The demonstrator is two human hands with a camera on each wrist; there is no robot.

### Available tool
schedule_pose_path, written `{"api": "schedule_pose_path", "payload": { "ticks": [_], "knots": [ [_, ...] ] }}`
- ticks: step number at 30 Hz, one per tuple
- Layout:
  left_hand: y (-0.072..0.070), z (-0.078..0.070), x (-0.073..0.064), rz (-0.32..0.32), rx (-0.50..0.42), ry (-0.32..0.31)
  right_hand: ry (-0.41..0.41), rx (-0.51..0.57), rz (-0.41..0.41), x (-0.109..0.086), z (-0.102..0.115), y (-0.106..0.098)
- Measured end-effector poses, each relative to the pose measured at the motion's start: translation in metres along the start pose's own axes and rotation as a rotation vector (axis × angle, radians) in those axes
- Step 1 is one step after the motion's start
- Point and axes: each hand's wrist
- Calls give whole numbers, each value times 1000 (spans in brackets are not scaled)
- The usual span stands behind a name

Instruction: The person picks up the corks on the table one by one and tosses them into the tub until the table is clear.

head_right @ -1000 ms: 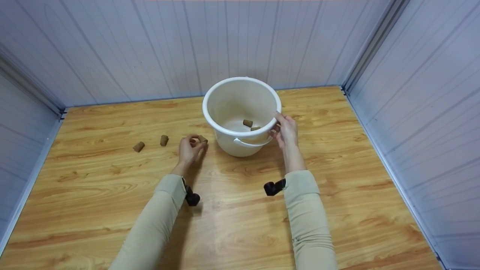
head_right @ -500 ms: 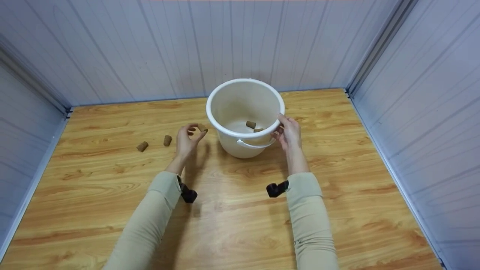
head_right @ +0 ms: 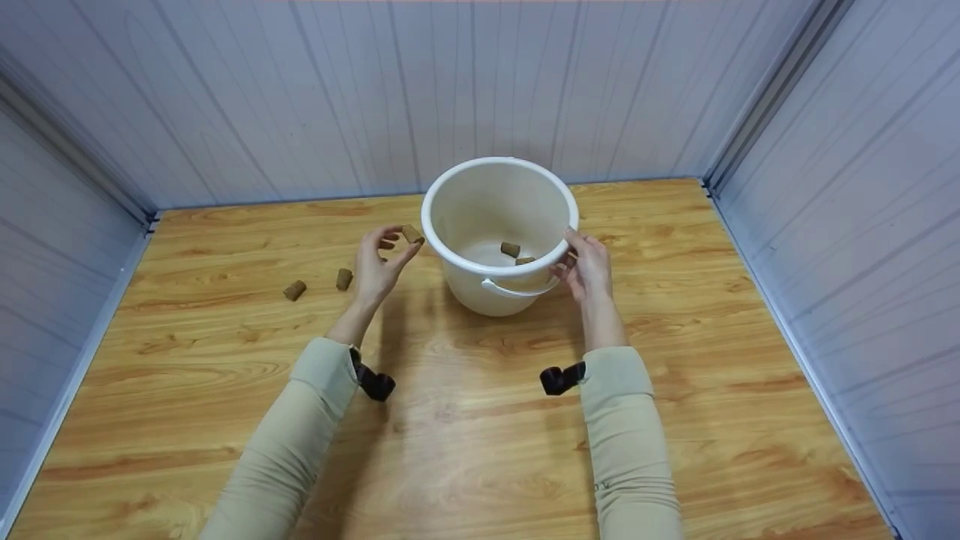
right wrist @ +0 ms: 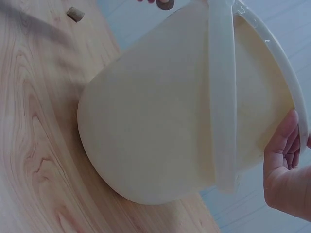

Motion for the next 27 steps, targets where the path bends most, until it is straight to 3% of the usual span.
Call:
{"api": "schedule_pose_path", "payload": {
  "ticks": [14, 27],
  "knots": [
    [-8, -27, -2, -14, -75, 69, 2, -8, -8, 1, 2, -1],
    [0, -52, -5, 2, -142, 139, 16, 9, 8, 2, 1, -1]
  ]
}}
Point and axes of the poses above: each hand's wrist, its own x-axis towards the middle knuckle, its own y-axis out of the palm, z = x × y, and after that the axes turned 5 degrees about y, right-handed
